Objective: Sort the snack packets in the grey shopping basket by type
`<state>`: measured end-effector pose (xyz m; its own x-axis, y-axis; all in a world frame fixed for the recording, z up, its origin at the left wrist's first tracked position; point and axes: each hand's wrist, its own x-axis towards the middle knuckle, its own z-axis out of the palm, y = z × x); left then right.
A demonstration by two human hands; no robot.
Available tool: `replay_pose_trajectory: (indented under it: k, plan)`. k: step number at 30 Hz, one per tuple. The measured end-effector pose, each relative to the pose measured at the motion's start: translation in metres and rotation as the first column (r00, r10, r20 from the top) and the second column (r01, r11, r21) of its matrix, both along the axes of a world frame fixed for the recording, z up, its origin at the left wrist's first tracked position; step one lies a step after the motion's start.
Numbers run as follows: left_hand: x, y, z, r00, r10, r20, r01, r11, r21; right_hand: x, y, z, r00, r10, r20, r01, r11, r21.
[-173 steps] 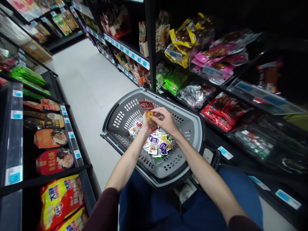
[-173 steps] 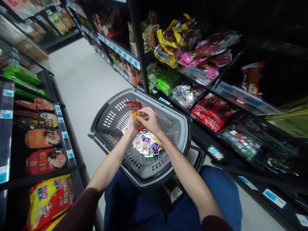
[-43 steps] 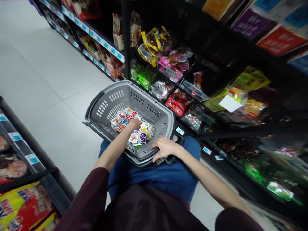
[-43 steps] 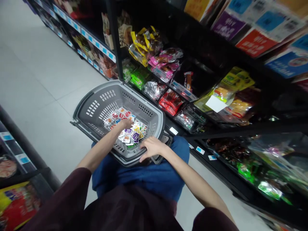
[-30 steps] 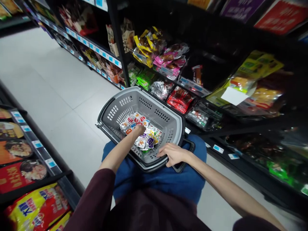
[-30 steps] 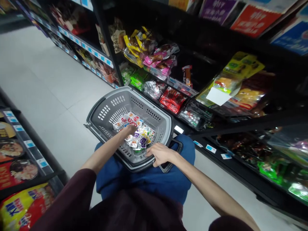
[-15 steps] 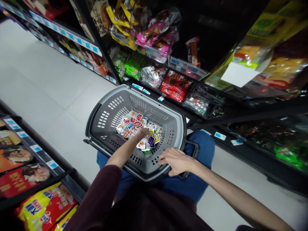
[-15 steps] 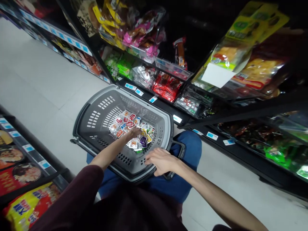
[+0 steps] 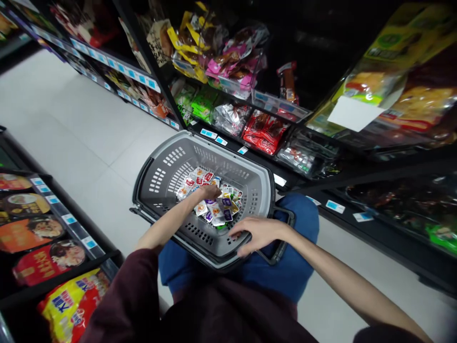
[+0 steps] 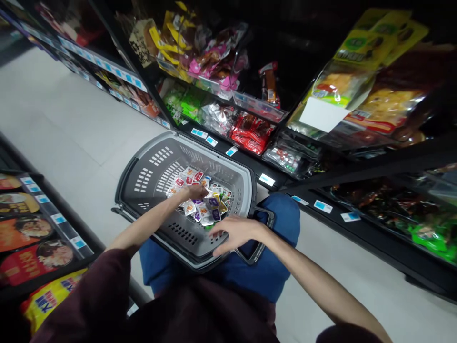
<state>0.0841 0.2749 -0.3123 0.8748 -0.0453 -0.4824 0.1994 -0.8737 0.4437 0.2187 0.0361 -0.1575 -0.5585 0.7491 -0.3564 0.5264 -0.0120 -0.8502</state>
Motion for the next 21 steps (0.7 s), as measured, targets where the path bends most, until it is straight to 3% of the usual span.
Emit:
replay_pose_trajectory:
  k: [2,4,5,6,8,9,10,12,14,16,17,19,21]
  plan:
    - [-0.005,0.027,0.026,0.995,0.082,0.05,-0.079,0.995,-0.063,0.0,0.009,-0.006,0.991,-0.101,-0.087,0.088,0.987,-0.135]
    - [-0.015,0.052,0.05,0.969,0.214,0.127,-0.194,0.969,-0.155,-0.002,0.021,-0.014,0.977,-0.214,-0.005,0.209,0.958,-0.196]
    - [-0.021,0.062,0.061,0.93,0.326,0.169,-0.275,0.924,-0.267,-0.002,0.03,-0.018,0.96,-0.271,0.069,0.28,0.936,-0.215]
    - [-0.028,0.071,0.07,0.863,0.47,0.187,-0.355,0.827,-0.436,-0.002,0.041,-0.022,0.936,-0.323,0.141,0.349,0.908,-0.234]
    - [-0.04,0.082,0.084,0.695,0.707,0.133,-0.42,0.548,-0.723,-0.001,0.072,-0.029,0.874,-0.427,0.233,0.476,0.847,-0.237]
    - [-0.046,0.086,0.088,0.618,0.781,0.09,-0.416,0.422,-0.806,0.0,0.091,-0.031,0.845,-0.48,0.237,0.526,0.826,-0.201]
    - [-0.049,0.088,0.09,0.555,0.829,0.065,-0.408,0.339,-0.847,0.0,0.11,-0.034,0.813,-0.543,0.208,0.574,0.808,-0.132]
    - [-0.054,0.091,0.092,0.438,0.898,0.047,-0.394,0.238,-0.888,-0.001,0.149,-0.04,0.735,-0.677,0.024,0.677,0.736,0.014]
    - [-0.057,0.093,0.092,0.342,0.939,0.035,-0.385,0.174,-0.906,-0.007,0.18,-0.047,0.578,-0.774,-0.258,0.808,0.587,0.048]
    - [-0.061,0.094,0.091,0.319,0.947,0.029,-0.403,0.164,-0.9,-0.014,0.197,-0.055,0.406,-0.81,-0.422,0.898,0.44,0.021]
    - [-0.063,0.095,0.091,0.328,0.944,0.03,-0.418,0.174,-0.892,-0.016,0.202,-0.058,0.362,-0.819,-0.444,0.92,0.392,0.027]
    - [-0.069,0.096,0.091,0.359,0.933,0.031,-0.446,0.201,-0.872,-0.016,0.202,-0.063,0.359,-0.838,-0.411,0.932,0.348,0.104]
    - [-0.075,0.098,0.092,0.373,0.927,0.031,-0.464,0.215,-0.859,-0.01,0.197,-0.064,0.408,-0.843,-0.35,0.912,0.359,0.198]
